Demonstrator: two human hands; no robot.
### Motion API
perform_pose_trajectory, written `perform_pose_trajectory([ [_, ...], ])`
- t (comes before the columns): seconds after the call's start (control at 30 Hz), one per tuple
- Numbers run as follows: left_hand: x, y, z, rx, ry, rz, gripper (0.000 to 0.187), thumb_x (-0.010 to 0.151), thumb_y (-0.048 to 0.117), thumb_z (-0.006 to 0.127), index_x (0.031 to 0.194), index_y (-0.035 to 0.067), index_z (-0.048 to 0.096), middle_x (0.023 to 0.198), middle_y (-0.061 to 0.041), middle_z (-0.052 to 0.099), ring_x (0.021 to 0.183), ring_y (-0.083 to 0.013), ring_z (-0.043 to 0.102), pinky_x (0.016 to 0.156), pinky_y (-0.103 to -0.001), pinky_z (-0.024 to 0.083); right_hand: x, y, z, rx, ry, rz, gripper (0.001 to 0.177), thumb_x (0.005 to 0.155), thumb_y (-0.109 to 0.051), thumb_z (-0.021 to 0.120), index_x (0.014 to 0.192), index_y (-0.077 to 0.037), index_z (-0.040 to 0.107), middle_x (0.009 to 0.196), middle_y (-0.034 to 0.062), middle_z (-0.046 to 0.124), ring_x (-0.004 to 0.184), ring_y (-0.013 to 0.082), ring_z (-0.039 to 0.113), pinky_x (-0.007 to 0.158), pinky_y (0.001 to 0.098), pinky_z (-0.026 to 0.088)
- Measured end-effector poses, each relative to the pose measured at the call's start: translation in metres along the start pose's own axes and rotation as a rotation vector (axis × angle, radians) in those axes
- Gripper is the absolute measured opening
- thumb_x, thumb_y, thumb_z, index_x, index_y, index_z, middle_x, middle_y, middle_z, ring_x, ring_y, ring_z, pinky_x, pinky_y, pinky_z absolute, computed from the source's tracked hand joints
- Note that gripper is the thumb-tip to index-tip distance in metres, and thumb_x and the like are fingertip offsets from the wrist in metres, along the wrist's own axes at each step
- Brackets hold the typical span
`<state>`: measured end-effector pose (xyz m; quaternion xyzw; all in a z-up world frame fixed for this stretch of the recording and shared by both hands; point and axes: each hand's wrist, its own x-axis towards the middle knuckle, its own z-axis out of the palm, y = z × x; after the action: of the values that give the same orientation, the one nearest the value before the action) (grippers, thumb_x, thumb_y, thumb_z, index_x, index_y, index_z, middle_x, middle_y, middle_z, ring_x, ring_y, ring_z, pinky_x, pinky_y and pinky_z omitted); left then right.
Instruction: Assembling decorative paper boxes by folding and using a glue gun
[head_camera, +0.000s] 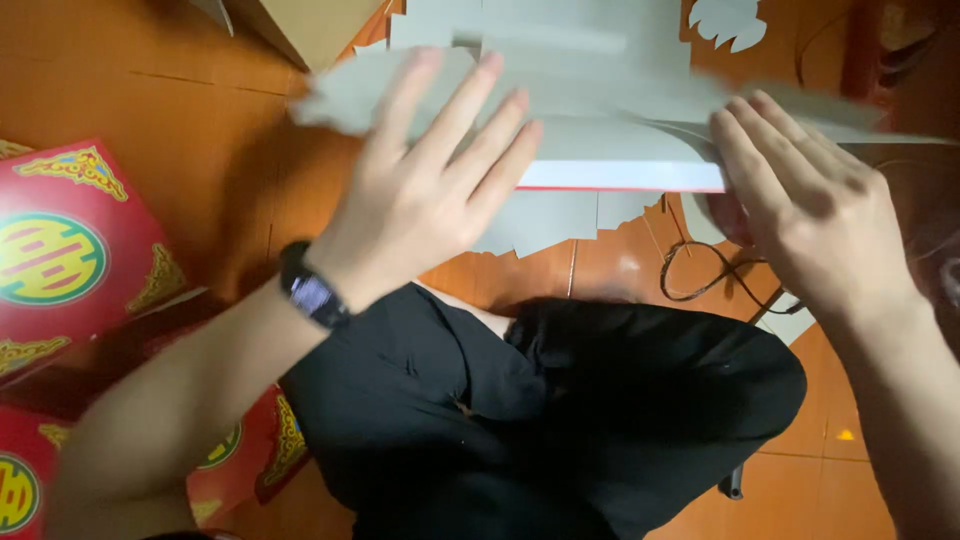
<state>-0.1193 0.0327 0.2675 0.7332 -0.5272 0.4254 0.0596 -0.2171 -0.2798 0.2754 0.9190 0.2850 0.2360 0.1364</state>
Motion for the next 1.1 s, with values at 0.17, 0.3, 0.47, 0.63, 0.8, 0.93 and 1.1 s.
perform_pose_trajectory([
  [0.17, -0.092, 0.03, 0.066, 0.091, -0.348, -0.148, 0.039, 0.091, 0.009, 0.063, 0.13, 0.018, 0.059, 0.117, -0.009, 0.066, 0.099, -0.0245, 0.062, 0.081, -0.04, 0.049, -0.051, -0.008, 0.067, 0.063, -0.051, -0.022, 0.026, 0.1, -0.006, 0.065, 0.124, 0.002, 0.064, 0.121, 0.0172, 0.074, 0.111, 0.0263, 0.074, 0.098, 0.0387, 0.063],
  [0.3, -0.196, 0.089, 0.191, -0.004, -0.683, -0.16, 0.035, 0.074, 0.009, 0.062, 0.109, 0.01, 0.057, 0.093, -0.006, 0.062, 0.07, -0.0223, 0.062, 0.042, -0.034, 0.044, -0.1, -0.032, 0.147, 0.421, -0.438, 0.071, 0.057, 0.068, 0.012, 0.071, 0.122, 0.001, 0.058, 0.132, 0.019, 0.06, 0.104, 0.0323, 0.065, 0.09, 0.044, 0.06],
  [0.47, -0.202, 0.117, 0.243, -0.32, -0.852, -0.24, 0.042, 0.072, 0.011, 0.074, 0.109, 0.014, 0.056, 0.107, -0.016, 0.047, 0.097, -0.0355, 0.043, 0.074, -0.054, 0.04, -0.098, -0.086, 0.216, 0.463, -0.867, 0.153, 0.074, 0.078, -0.048, 0.068, 0.142, -0.02, 0.043, 0.143, 0.0172, 0.041, 0.129, 0.0365, 0.047, 0.093, 0.0578, 0.047],
  [0.63, -0.192, 0.109, 0.248, -0.486, -1.343, -0.382, 0.09, 0.079, 0.006, 0.073, 0.154, 0.015, 0.024, 0.16, -0.021, 0.014, 0.146, -0.0437, 0.011, 0.105, -0.069, 0.025, -0.068, -0.131, 0.252, 0.589, -1.009, 0.189, 0.074, 0.089, -0.049, 0.053, 0.154, -0.023, 0.029, 0.161, 0.0148, 0.024, 0.145, 0.0374, 0.029, 0.104, 0.0641, 0.035],
  [0.8, -0.219, 0.087, 0.28, -0.666, -1.055, -0.432, 0.03, 0.083, 0.005, 0.058, 0.11, 0.013, 0.069, 0.105, -0.01, 0.068, 0.106, -0.0327, 0.061, 0.086, -0.047, 0.053, -0.083, -0.157, 0.284, 0.415, -1.371, 0.167, 0.073, 0.092, -0.035, 0.038, 0.157, -0.029, 0.004, 0.164, 0.0092, -0.016, 0.15, 0.0378, -0.003, 0.1, 0.0714, 0.031],
  [0.93, -0.173, 0.037, 0.276, -0.652, -1.152, -0.72, 0.026, 0.089, 0.03, 0.059, 0.107, 0.017, 0.071, 0.098, -0.013, 0.072, 0.1, -0.0363, 0.067, 0.08, -0.055, 0.051, -0.09, -0.159, 0.284, 0.405, -1.368, 0.145, 0.07, 0.095, -0.037, 0.036, 0.157, -0.029, 0.002, 0.164, 0.0109, -0.012, 0.15, 0.0362, -0.002, 0.104, 0.0661, 0.028],
  [1.1, -0.204, 0.029, 0.314, -0.424, -0.997, -0.886, 0.073, 0.059, 0.048, 0.092, 0.108, 0.013, 0.051, 0.109, -0.009, 0.053, 0.1, -0.0322, 0.05, 0.082, -0.044, 0.042, -0.077, -0.152, 0.275, -0.021, -0.244, 0.079, 0.054, 0.061, -0.042, 0.062, 0.108, -0.015, 0.063, 0.12, 0.0067, 0.059, 0.089, 0.0192, 0.06, 0.059, 0.0341, 0.048],
])
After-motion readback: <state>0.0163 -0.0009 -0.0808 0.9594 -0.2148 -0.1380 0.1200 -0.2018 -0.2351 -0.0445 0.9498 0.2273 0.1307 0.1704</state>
